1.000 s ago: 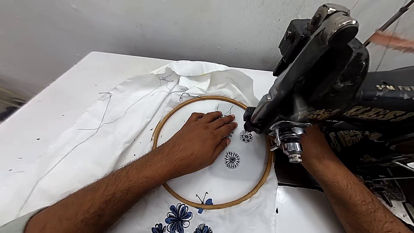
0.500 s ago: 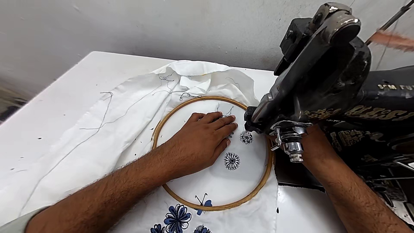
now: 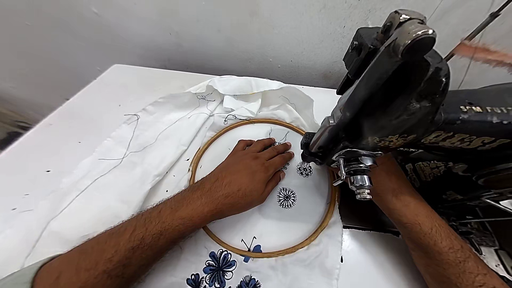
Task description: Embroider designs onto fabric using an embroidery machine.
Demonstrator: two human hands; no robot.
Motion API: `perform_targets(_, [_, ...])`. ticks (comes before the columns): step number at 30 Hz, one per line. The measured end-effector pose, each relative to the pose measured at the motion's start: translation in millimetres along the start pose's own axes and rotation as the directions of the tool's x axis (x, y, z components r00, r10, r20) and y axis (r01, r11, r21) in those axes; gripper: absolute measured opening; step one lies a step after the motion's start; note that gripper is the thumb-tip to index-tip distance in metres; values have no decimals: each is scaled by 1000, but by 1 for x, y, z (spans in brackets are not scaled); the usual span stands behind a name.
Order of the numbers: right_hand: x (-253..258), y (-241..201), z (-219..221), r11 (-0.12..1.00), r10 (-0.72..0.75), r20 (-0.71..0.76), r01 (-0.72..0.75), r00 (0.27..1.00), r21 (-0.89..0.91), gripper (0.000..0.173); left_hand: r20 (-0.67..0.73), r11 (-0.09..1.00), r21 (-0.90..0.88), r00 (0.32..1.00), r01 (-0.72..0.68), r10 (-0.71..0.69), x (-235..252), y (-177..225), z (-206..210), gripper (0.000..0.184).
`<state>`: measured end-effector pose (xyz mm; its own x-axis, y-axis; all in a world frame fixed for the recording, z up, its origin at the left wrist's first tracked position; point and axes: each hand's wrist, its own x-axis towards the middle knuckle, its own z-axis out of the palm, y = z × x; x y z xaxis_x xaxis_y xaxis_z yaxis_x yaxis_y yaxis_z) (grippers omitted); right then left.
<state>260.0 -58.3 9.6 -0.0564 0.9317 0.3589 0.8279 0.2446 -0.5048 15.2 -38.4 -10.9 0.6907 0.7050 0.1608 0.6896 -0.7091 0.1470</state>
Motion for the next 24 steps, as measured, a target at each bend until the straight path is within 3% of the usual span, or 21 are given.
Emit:
perform_targets(9, [-1,11,8,995,-79,-38,81,996,55,25,40,1000,15,999,7,-8,-2,-2,-6,49])
perform_targets(12, [1,6,4,998,-66,-20,66,998,12,22,33,1000,7,999,2,-2,-1,-1,-4,49])
perform_targets(16, [0,-7,-3,996,86,36,-85,996,-32,20,14,1000,-8,1000,-9,9,0,-2,-1,49])
perform_targets(20, [-1,2,3,999,-18,-9,18,1000,-49,23,8,1000,-11,1000,-3,3,1,-4,-2,49])
perform_targets(24, [0,-1,-1,1000,19,17,-19,1000,-25,20,10,1000,-5,1000,1,0,0,-1,-1,49])
